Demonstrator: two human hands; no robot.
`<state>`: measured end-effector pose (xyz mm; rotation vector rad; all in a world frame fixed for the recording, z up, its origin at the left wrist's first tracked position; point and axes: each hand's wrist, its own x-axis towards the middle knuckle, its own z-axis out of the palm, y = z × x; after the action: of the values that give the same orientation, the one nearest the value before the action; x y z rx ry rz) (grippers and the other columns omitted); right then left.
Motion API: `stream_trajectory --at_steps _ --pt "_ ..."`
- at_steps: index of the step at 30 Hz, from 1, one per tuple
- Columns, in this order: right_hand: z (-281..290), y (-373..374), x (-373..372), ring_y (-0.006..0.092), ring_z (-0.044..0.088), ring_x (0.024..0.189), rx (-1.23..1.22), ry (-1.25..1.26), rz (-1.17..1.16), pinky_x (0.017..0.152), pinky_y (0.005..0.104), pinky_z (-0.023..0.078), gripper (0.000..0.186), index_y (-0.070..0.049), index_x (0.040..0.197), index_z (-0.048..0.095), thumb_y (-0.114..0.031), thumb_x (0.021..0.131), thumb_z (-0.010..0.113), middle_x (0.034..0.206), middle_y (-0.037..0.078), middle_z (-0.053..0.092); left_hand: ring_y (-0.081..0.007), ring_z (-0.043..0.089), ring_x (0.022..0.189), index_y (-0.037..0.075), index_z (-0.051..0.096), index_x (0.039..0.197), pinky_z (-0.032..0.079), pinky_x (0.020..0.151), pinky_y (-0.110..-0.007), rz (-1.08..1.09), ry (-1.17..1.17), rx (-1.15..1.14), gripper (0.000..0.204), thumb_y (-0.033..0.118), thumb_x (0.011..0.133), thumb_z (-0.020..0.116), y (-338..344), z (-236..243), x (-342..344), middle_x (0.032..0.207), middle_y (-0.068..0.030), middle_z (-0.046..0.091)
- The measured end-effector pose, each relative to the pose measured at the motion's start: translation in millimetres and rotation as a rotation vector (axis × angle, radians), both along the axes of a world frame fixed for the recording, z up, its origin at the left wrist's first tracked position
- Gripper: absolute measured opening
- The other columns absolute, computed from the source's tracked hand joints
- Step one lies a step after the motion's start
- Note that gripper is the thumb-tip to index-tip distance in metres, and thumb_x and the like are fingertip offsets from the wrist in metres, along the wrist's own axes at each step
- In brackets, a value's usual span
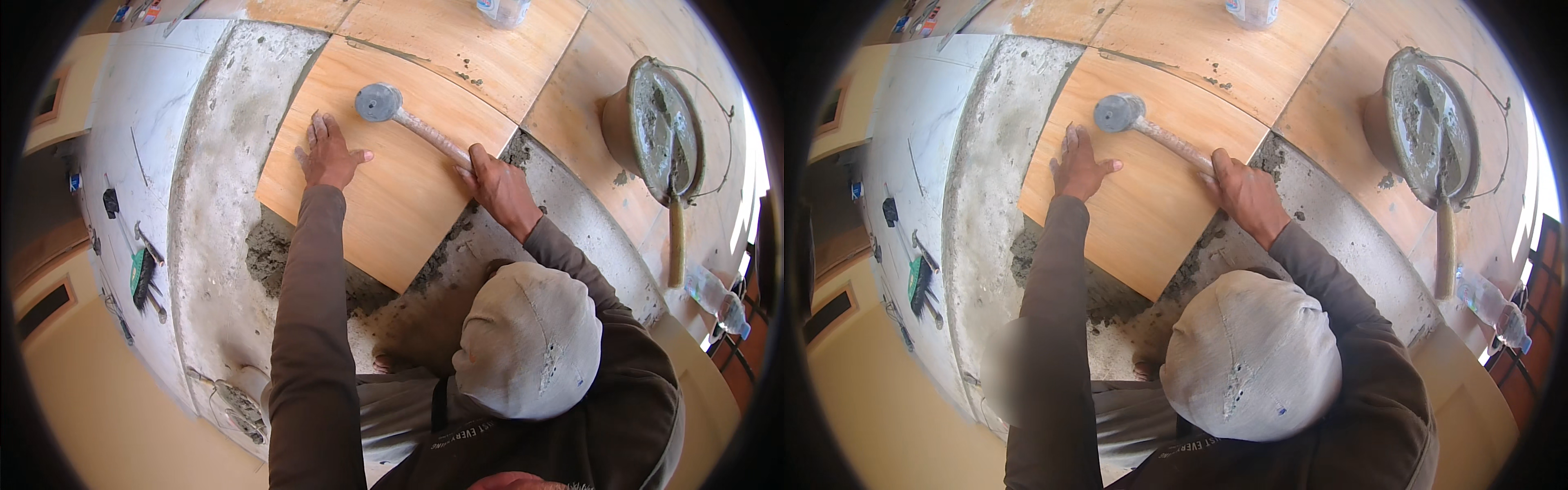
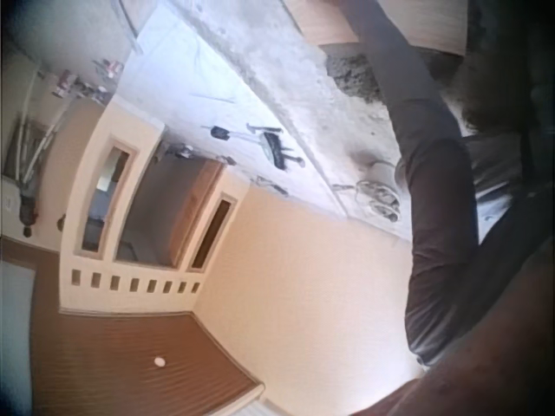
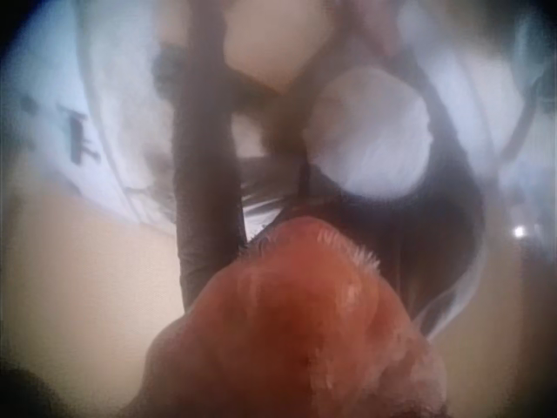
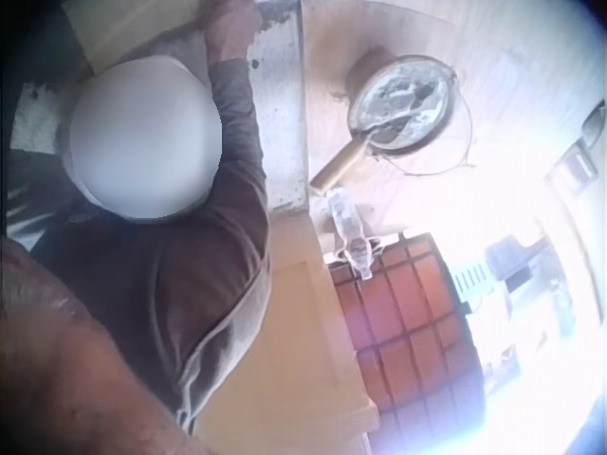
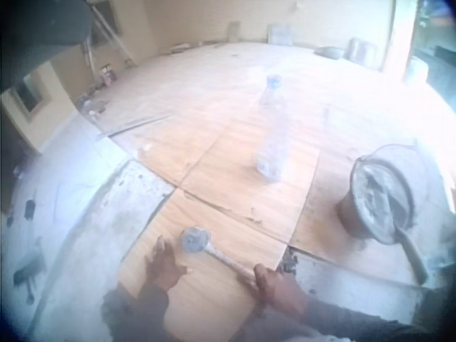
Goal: The person places a wooden tile onto a bed of cement on the floor and uses a rubber mallet to tap it into place. They then use a spirit level to check the alignment of the tile. Finally, they use a trowel to spread more cement on the floor to prepare for the next tile.
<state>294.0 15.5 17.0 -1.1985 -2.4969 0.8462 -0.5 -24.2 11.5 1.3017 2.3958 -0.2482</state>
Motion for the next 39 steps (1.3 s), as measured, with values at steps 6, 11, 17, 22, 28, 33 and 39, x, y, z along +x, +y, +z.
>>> stream_trajectory --at_steps 6,11,17,22,28,33,39 --pt "34.0 -19.8 25.9 0.0408 0.068 0.072 -0.017 0.162 0.044 0.059 0.0485 0.055 0.033 -0.005 0.1 0.048 -0.032 0.101 0.067 0.084 0.017 0.064 -0.0347 0.018 0.159 0.007 0.026 0.162 0.019 0.125 -0.064 -0.077 0.104 0.118 0.104 0.048 0.084 0.082 -22.8 -6.4 20.7 0.173 -0.0152 0.016" --pt "27.2 -42.3 79.1 0.0414 0.069 0.068 -0.069 0.113 0.016 0.06 0.0498 0.054 0.033 -0.006 0.102 0.049 -0.035 0.102 0.065 0.079 0.019 0.065 -0.039 0.017 0.158 0.009 0.025 0.163 0.019 0.124 -0.064 -0.193 0.016 -0.078 0.113 0.052 0.078 0.086 -52.9 24.6 94.8 0.171 -0.0234 0.017" --pt "19.5 -49.5 98.8 0.044 0.068 0.068 -0.308 0.033 -0.065 0.062 0.0527 0.053 0.033 -0.007 0.106 0.047 -0.037 0.104 0.062 0.07 0.021 0.064 -0.0397 0.013 0.16 0.013 0.013 0.167 0.018 0.122 -0.067 -0.189 0.011 -0.072 0.122 0.054 0.078 0.084 -72.9 11.9 104.2 0.172 -0.0246 0.012" --pt "-1.1 -61.9 108.7 0.044 0.068 0.068 -0.238 0.094 -0.073 0.062 0.052 0.053 0.035 -0.007 0.105 0.047 -0.037 0.103 0.064 0.069 0.021 0.063 -0.0402 0.015 0.159 0.01 0.016 0.166 0.019 0.121 -0.069 -0.219 0.02 0.033 0.12 0.055 0.078 0.084 -70.4 0.8 98.9 0.171 -0.0262 0.014" --pt "14.6 -68.9 105.6 0.0439 0.069 0.069 -0.35 0.057 -0.073 0.061 0.0515 0.053 0.034 -0.006 0.103 0.049 -0.037 0.104 0.062 0.074 0.022 0.066 -0.0386 0.012 0.16 0.013 0.014 0.167 0.02 0.121 -0.068 -0.187 0.009 -0.001 0.121 0.054 0.077 0.085 -70.3 0.6 104.6 0.173 -0.0237 0.011" --pt "-16.1 -64.5 100.3 0.0433 0.07 0.071 -0.39 -0.01 -0.025 0.063 0.0511 0.053 0.035 -0.006 0.105 0.049 -0.039 0.104 0.063 0.073 0.025 0.065 -0.0377 0.013 0.16 0.013 0.018 0.166 0.016 0.122 -0.068 -0.164 -0.039 0.021 0.121 0.055 0.075 0.086 -78.4 4.5 100.2 0.173 -0.0221 0.013" --pt "31.3 -54.6 71.2 0.0305 0.048 0.057 -0.455 0.08 -0.116 0.056 0.0413 0.043 0.041 -0.003 0.096 0.053 -0.042 0.103 0.065 0.065 0.015 0.057 -0.032 0.017 0.16 0.028 0.021 0.166 0.017 0.124 -0.068 -0.234 -0.009 0.271 0.116 0.053 0.074 0.088 -100.8 -5.7 54.0 0.174 -0.0114 0.015"
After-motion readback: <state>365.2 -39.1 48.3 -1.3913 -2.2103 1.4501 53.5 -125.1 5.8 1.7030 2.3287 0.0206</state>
